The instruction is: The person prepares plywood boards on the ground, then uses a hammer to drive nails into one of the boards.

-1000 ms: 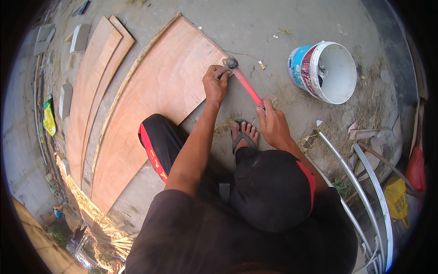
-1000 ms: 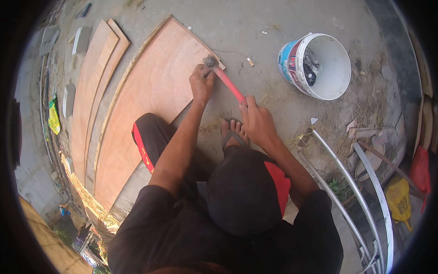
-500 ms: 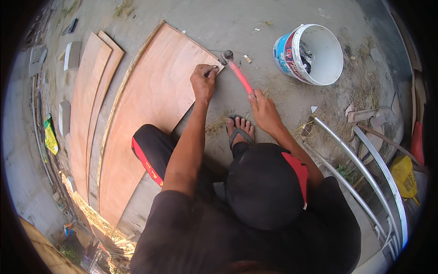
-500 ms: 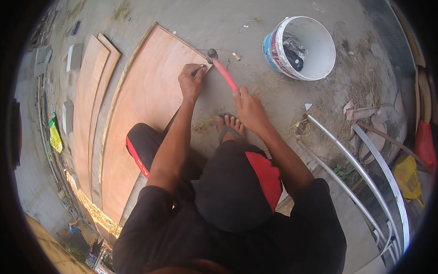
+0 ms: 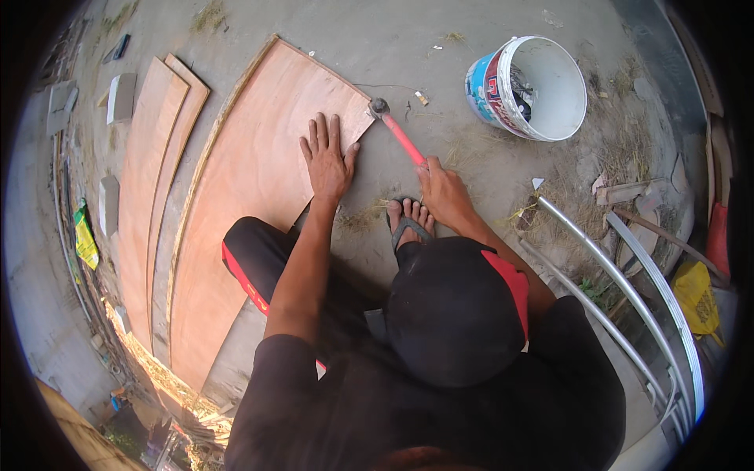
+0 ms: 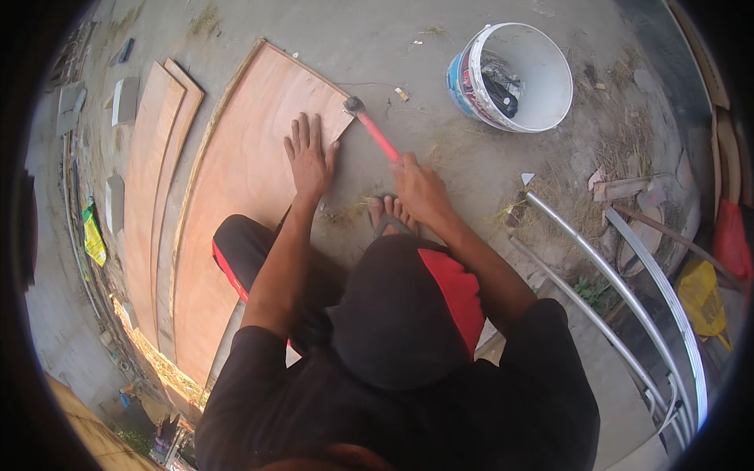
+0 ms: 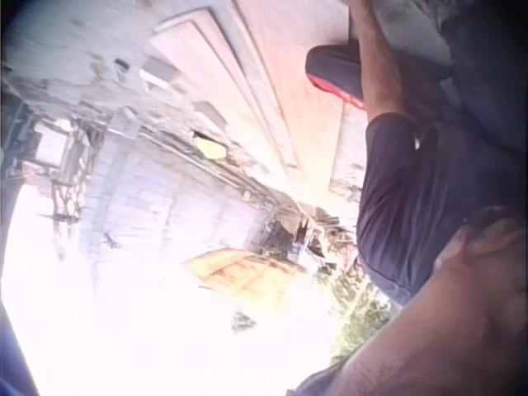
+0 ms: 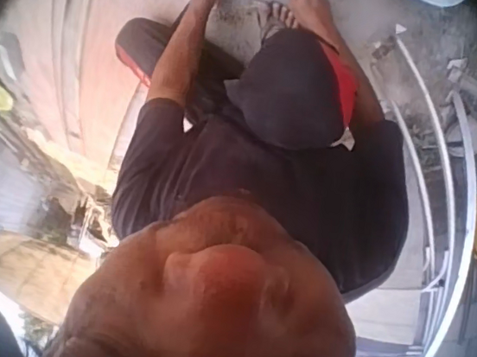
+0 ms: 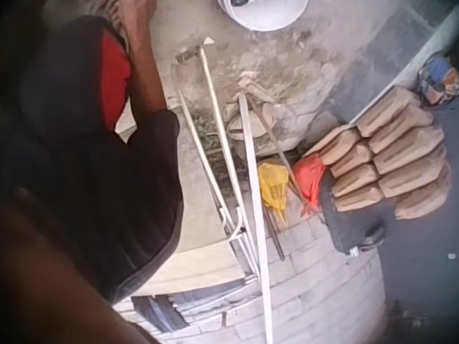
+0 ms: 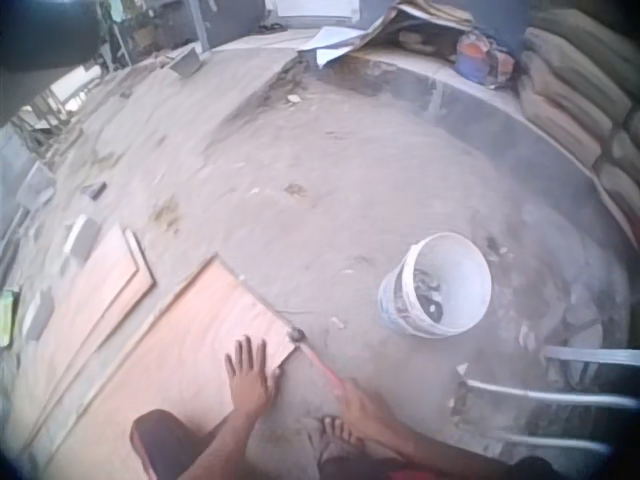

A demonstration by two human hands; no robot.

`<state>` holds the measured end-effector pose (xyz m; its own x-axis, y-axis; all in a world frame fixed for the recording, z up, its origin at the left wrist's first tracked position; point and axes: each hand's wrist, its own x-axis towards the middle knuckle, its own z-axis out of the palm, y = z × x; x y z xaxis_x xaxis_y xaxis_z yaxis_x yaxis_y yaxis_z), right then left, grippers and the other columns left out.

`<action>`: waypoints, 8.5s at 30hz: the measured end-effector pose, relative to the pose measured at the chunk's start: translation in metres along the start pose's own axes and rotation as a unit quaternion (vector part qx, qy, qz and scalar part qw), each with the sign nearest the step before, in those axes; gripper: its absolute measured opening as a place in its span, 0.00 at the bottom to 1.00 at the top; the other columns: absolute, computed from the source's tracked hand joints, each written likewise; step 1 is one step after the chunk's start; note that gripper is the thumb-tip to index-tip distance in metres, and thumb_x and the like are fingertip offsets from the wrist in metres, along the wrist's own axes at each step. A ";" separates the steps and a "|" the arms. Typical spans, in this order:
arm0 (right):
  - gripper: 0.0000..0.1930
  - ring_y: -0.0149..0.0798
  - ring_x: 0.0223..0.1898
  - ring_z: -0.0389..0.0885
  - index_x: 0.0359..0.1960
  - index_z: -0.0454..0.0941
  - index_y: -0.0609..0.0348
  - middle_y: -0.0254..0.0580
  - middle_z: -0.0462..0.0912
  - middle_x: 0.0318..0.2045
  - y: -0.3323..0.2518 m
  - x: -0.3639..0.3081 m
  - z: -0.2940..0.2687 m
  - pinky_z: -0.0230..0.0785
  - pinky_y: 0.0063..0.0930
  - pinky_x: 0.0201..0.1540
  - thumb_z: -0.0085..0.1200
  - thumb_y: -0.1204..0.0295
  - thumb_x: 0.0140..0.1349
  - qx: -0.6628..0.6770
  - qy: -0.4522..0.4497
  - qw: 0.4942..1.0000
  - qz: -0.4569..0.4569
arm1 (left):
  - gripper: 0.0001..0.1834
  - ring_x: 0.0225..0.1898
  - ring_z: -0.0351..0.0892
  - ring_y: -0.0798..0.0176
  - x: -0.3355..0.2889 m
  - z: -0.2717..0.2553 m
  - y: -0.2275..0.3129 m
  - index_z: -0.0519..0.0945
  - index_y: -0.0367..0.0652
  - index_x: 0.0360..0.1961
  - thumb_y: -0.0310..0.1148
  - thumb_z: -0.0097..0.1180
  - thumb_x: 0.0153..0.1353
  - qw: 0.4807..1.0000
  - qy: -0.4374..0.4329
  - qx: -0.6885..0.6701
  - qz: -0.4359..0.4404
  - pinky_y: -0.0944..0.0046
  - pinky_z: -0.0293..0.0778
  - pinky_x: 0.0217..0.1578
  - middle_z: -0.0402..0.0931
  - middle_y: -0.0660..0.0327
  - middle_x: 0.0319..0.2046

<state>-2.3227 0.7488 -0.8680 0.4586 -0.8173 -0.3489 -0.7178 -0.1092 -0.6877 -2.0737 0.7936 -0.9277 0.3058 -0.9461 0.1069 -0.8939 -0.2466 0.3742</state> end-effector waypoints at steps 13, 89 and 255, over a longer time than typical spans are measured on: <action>0.13 0.68 0.30 0.82 0.48 0.72 0.65 0.62 0.82 0.27 -0.083 0.004 -0.063 0.71 0.54 0.32 0.51 0.67 0.73 0.055 0.018 0.978 -0.198 | 0.38 0.82 0.38 0.47 -0.006 0.001 -0.008 0.55 0.58 0.80 0.56 0.46 0.73 0.993 -0.077 0.086 -0.038 0.28 0.33 0.75 0.44 0.51 0.81; 0.17 0.66 0.39 0.81 0.48 0.76 0.65 0.62 0.82 0.35 0.001 -0.010 -0.062 0.70 0.55 0.40 0.52 0.61 0.73 -0.118 0.097 0.982 -0.110 | 0.41 0.82 0.36 0.49 -0.006 0.009 -0.022 0.55 0.57 0.79 0.57 0.50 0.70 1.000 -0.022 0.011 -0.008 0.27 0.32 0.75 0.42 0.54 0.81; 0.48 0.70 0.69 0.61 0.75 0.57 0.54 0.72 0.60 0.68 -0.211 0.057 0.188 0.63 0.60 0.66 0.71 0.58 0.55 -0.345 0.003 0.937 -0.056 | 0.23 0.53 0.84 0.54 -0.176 -0.289 -0.290 0.78 0.33 0.61 0.40 0.55 0.73 0.647 0.262 -0.513 -0.500 0.56 0.80 0.51 0.84 0.48 0.50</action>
<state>-2.0464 0.8316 -0.8631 0.5498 -0.7817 -0.2943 -0.8341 -0.5326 -0.1437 -1.7739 1.0923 -0.7887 0.8727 -0.1545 -0.4631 0.4411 -0.1568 0.8836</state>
